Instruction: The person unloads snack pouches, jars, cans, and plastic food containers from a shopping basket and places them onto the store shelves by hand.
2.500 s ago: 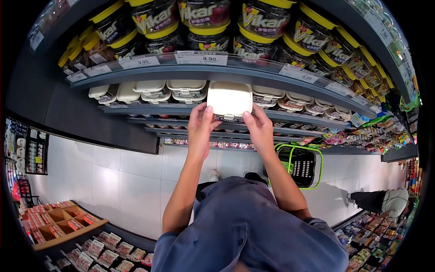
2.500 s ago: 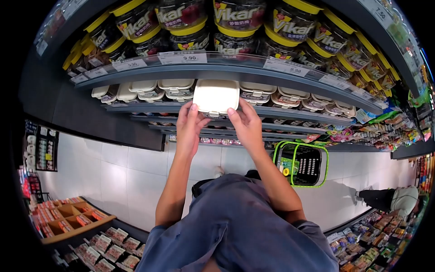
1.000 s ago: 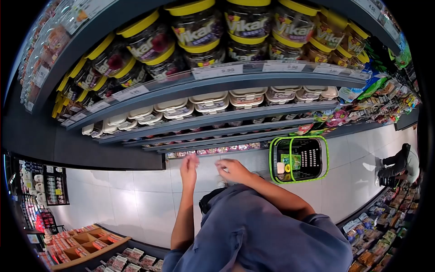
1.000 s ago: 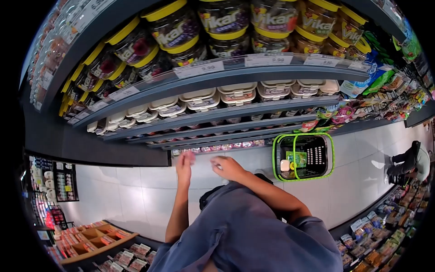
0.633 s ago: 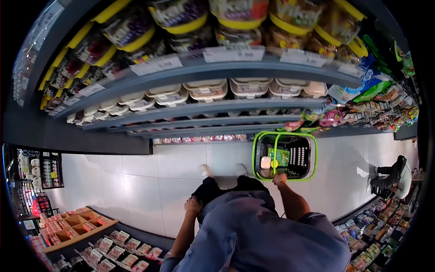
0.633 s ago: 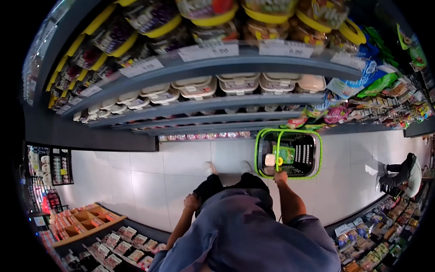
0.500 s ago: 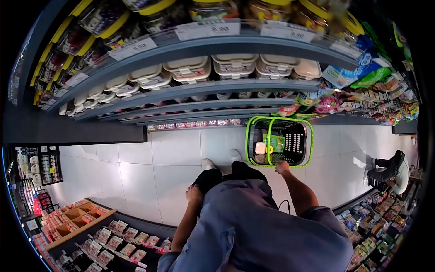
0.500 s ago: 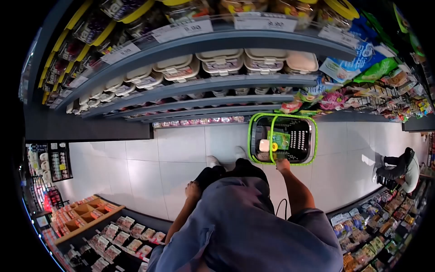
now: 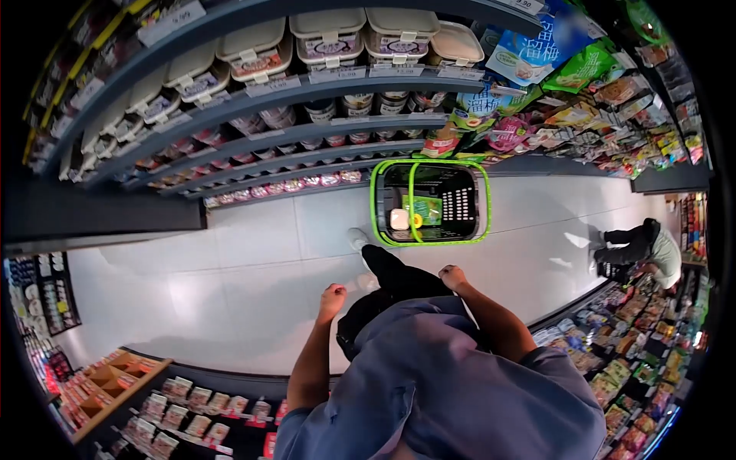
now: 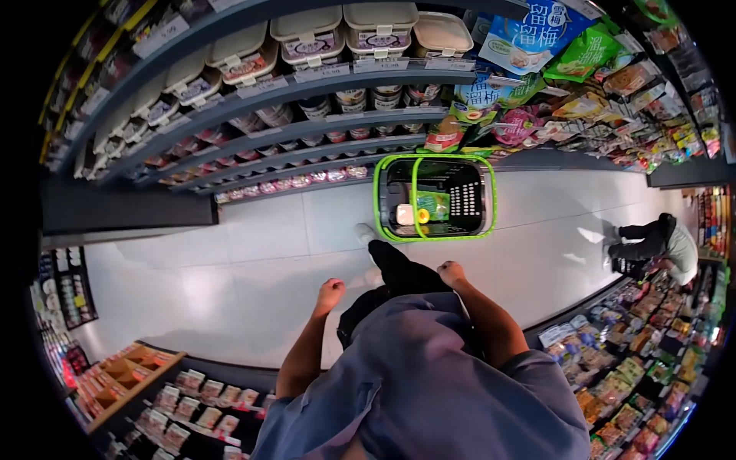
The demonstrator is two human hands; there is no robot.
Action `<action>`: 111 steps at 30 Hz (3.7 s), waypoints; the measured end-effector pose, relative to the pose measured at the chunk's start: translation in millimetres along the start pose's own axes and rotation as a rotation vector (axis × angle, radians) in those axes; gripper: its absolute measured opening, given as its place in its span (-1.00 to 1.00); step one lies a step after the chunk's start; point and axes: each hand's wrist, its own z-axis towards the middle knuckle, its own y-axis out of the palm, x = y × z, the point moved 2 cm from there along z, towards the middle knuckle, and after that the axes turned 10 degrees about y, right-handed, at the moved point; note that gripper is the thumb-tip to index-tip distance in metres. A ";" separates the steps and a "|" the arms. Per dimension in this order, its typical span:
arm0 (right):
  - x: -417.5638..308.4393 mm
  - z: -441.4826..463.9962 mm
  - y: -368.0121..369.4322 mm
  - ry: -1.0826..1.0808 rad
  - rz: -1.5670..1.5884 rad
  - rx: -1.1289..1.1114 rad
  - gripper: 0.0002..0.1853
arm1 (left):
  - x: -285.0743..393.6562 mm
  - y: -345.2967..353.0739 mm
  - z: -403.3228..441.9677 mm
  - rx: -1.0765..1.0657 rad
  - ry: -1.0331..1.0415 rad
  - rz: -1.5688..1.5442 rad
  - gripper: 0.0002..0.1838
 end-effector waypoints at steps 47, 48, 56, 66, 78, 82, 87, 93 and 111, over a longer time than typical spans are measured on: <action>-8.5 601.2 256.0 -0.435 -0.485 -0.448 0.07 | -45.4 309.3 -30.8 -0.170 0.354 -0.035 -0.66; -22.6 584.8 249.4 -0.432 -0.487 -0.451 0.07 | -45.7 308.5 -30.1 -0.172 0.350 -0.037 -0.66; -47.2 552.7 234.1 -0.148 -0.366 -0.570 -0.10 | -46.9 308.8 -27.3 -0.160 0.353 -0.043 -0.67; -29.6 501.4 131.8 0.037 -0.015 -0.605 -0.44 | -37.0 312.4 -26.2 -0.175 0.328 -0.035 -0.71; 51.5 272.3 -45.7 0.592 0.710 -0.587 -0.28 | 10.9 357.7 -11.2 -0.237 -0.193 0.415 -0.73; 23.9 168.0 -77.7 0.429 0.674 -0.767 -0.44 | 106.7 358.3 15.9 0.062 -0.419 -0.716 0.04; -34.4 55.4 -87.5 0.221 0.508 -0.749 -0.56 | 209.7 275.8 4.7 0.328 -0.489 -1.305 0.11; -97.1 -26.9 -106.6 0.029 0.341 -0.907 -0.28 | 243.2 176.1 -53.4 0.472 -0.439 -1.439 -0.40; -171.8 -159.4 -140.0 -0.196 0.671 -1.083 -0.39 | 328.4 109.8 -105.1 0.914 0.349 -0.786 -0.12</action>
